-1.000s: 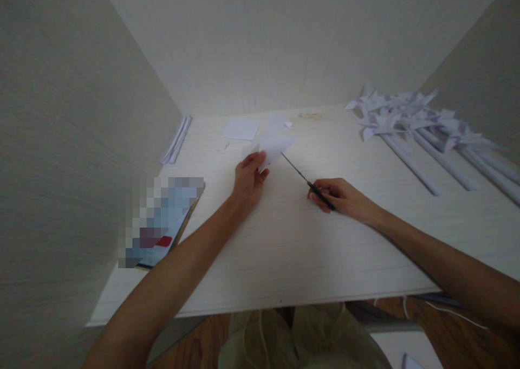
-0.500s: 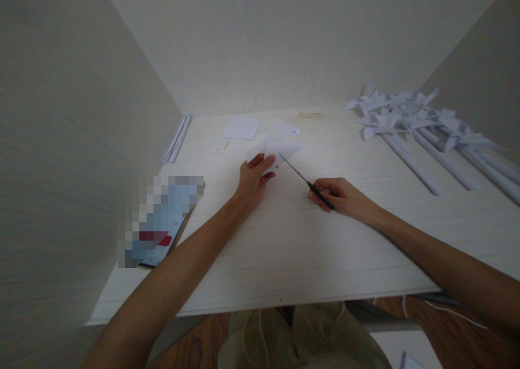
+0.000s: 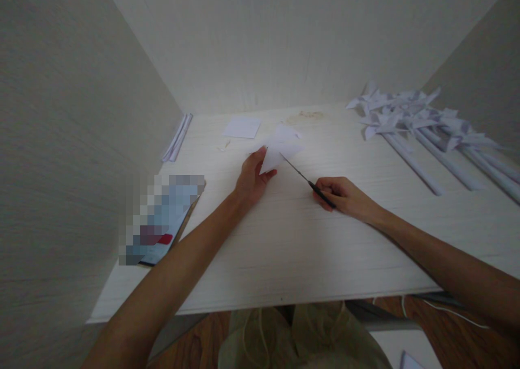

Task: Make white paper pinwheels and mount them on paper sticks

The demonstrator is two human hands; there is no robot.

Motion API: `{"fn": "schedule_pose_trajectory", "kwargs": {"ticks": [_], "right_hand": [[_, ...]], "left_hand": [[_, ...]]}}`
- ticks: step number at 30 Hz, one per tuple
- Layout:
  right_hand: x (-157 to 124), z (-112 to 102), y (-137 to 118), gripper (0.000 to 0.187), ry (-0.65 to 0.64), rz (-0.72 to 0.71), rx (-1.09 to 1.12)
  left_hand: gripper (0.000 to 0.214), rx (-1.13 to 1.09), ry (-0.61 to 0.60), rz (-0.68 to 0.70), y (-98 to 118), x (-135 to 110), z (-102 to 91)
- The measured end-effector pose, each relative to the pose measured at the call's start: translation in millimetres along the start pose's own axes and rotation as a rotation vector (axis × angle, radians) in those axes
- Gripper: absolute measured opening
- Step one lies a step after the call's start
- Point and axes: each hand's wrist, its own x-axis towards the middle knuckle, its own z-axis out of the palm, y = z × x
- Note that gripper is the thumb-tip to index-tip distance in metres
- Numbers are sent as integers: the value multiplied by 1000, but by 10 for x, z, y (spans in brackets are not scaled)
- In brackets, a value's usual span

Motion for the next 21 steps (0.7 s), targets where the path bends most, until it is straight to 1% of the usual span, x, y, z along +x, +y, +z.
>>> {"fn": "schedule_pose_trajectory", "kwargs": {"ticks": [6,8,10,13,15,17,21], "right_hand": [[0,0,-1,21,-8,14,10],[1,-2,6,21,-10,8,15],[2,-4,14,21,-13,2,14],[4,-8,17,22,-16,-2,7],[6,-12,12,22,-13,-3,18],[8,-14,5,23,-5,-3,42],[19,-15,5,27,13,-13,101]], "left_hand": [[43,-69,-22,-30,80,-31,-17],[47,-100,-13,-33,86,-29,-24],[40,-105,20,-32,74,-18,-26],[19,-67,91,-59,41,4,-12],[10,-50,129,-84,22,11,9],[8,-62,142,-79,9,12,30],[14,-106,85,44,-23,8,47]]}}
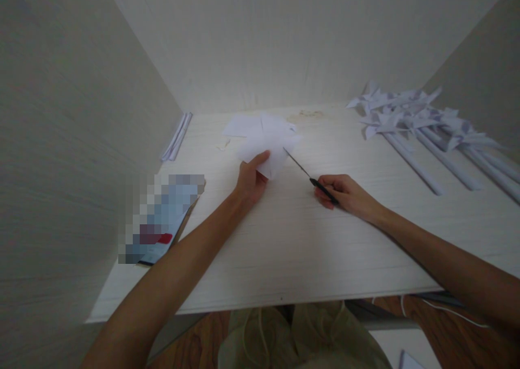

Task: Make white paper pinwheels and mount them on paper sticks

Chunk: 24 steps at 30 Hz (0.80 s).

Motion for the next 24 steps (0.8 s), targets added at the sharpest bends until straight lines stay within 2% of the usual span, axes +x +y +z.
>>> {"fn": "schedule_pose_trajectory", "kwargs": {"ticks": [9,24], "right_hand": [[28,-10,49,29,54,-11,97],[24,-10,55,30,38,-27,75]], "left_hand": [[14,178,-127,118,-49,-35,-8],[19,274,-63,151,-65,-56,16]]}}
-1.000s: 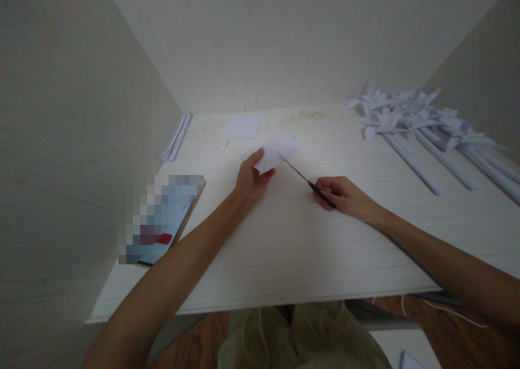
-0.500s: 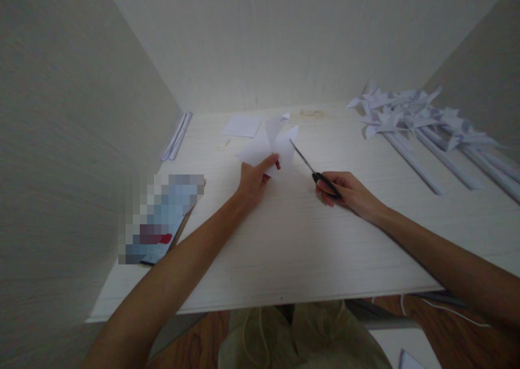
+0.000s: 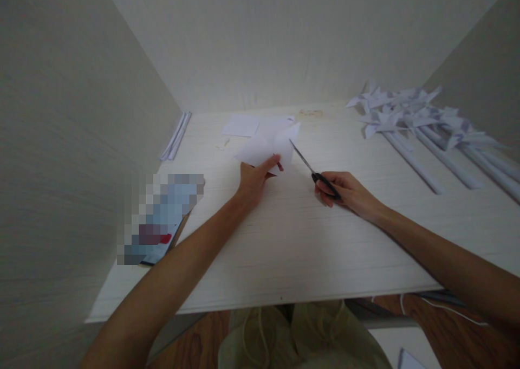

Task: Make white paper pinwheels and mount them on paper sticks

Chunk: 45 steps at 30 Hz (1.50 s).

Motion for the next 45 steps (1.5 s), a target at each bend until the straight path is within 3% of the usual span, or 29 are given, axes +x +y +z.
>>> {"fn": "schedule_pose_trajectory", "kwargs": {"ticks": [7,14,23,34,45], "right_hand": [[-16,5,-23,34,-69,21,16],[-3,54,0,27,118,-16,14],[77,148,52,26,315,-114,164],[81,191,-17,29,389,-89,79],[69,188,-15,30,378,-110,8]], "left_hand": [[16,-3,77,33,-17,41,-31],[21,6,66,38,-35,-6,5],[18,286,-80,67,-60,-242,170],[15,387,-109,144,-23,-279,238],[16,424,-90,173,-1,-290,250]]}}
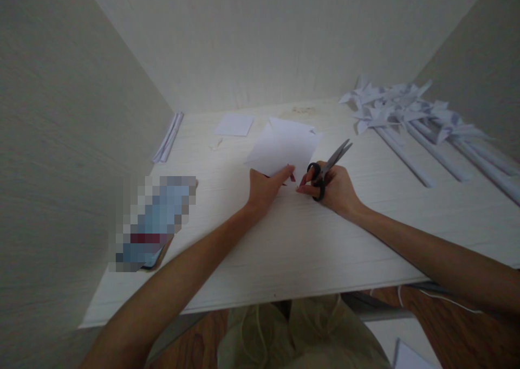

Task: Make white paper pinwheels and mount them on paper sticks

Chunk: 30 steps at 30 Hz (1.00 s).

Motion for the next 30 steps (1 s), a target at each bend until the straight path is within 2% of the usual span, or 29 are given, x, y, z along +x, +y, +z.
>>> {"fn": "schedule_pose_trajectory", "kwargs": {"ticks": [30], "right_hand": [[3,-4,44,33,5,-11,15]], "left_hand": [[16,0,-9,10,-14,8,2]]}}
